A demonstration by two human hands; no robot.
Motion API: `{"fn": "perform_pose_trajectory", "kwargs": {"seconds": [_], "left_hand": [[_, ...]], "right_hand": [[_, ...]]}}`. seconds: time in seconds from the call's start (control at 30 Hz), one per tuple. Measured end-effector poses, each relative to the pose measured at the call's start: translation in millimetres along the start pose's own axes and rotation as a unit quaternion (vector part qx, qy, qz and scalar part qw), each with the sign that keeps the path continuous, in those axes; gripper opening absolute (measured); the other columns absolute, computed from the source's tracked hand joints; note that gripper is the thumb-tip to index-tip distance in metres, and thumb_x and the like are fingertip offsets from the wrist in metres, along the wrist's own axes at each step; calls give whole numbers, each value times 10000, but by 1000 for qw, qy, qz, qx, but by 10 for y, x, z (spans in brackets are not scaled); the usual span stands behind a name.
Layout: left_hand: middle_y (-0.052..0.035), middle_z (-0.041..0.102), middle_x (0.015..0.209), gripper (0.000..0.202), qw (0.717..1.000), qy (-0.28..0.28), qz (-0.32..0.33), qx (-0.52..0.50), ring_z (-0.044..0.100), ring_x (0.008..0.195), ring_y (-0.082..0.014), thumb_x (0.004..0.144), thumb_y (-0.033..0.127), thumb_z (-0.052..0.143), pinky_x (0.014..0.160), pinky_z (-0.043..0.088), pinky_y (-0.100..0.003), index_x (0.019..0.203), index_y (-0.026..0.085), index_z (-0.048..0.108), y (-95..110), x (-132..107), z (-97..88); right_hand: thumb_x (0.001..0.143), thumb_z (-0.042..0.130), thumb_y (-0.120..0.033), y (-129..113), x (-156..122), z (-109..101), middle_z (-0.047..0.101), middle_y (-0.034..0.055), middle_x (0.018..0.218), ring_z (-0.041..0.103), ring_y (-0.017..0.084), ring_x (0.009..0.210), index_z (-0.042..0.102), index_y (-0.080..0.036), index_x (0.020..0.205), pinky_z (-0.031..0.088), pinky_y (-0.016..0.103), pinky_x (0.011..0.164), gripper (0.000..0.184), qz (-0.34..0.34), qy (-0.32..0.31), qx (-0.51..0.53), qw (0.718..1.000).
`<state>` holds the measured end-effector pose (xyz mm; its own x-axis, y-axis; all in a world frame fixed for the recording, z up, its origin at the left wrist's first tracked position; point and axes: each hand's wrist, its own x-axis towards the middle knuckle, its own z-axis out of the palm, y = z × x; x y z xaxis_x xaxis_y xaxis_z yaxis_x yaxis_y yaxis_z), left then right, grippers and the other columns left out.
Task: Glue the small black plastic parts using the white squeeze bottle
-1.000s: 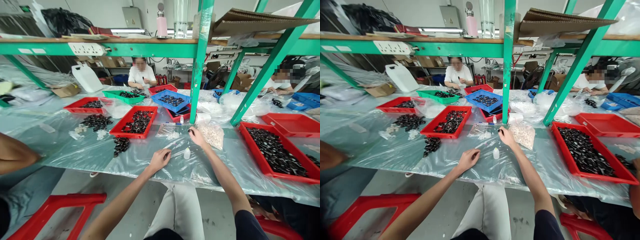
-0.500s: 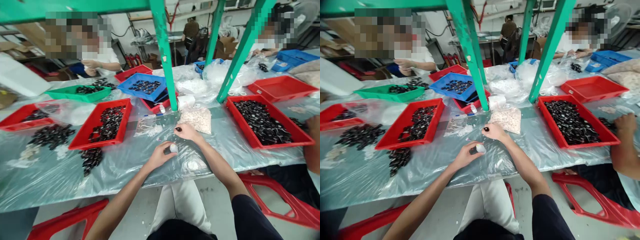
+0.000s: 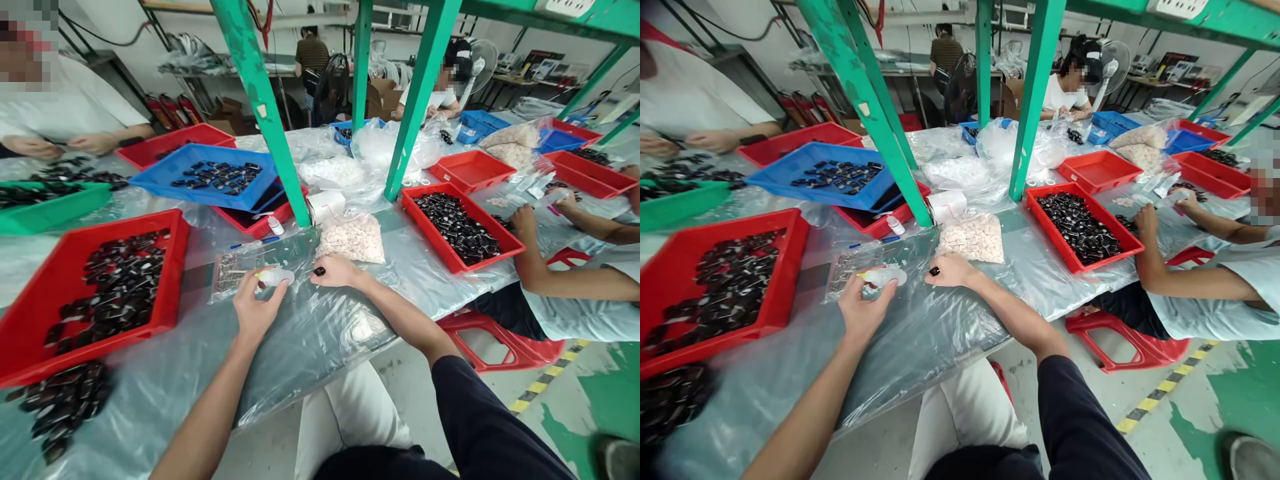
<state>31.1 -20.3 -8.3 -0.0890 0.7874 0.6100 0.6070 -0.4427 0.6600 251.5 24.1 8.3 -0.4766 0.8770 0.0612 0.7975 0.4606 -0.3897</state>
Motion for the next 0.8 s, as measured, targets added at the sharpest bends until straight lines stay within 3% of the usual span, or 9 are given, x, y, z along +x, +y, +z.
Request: {"fn": "perform_pose_trajectory", "kwargs": {"seconds": [0.2,0.57,0.8], "left_hand": [[-32,677,862,279,1000,2,-27,-4,558,735,-174,849,458,709,729,469,-319,782,216,589,-71,-19,23],[-54,697,939,274,998,-3,-57,-28,574,782,-173,892,452,692,706,469,-312,993,198,697,-82,-18,50],[-48,667,910,281,998,-14,-60,-32,548,741,-163,895,480,686,690,461,-312,946,204,668,-92,-31,64]], "right_hand": [[904,589,-354,25,14,18,733,40,744,654,187,737,708,-201,699,296,280,635,282,12,-11,-17,1000],[918,581,-342,70,21,57,691,58,682,636,193,703,621,-201,589,329,287,661,360,13,-9,-20,1000],[924,562,-330,86,10,72,690,59,684,625,193,678,594,-204,583,319,302,653,365,-7,-23,-24,999]]}}
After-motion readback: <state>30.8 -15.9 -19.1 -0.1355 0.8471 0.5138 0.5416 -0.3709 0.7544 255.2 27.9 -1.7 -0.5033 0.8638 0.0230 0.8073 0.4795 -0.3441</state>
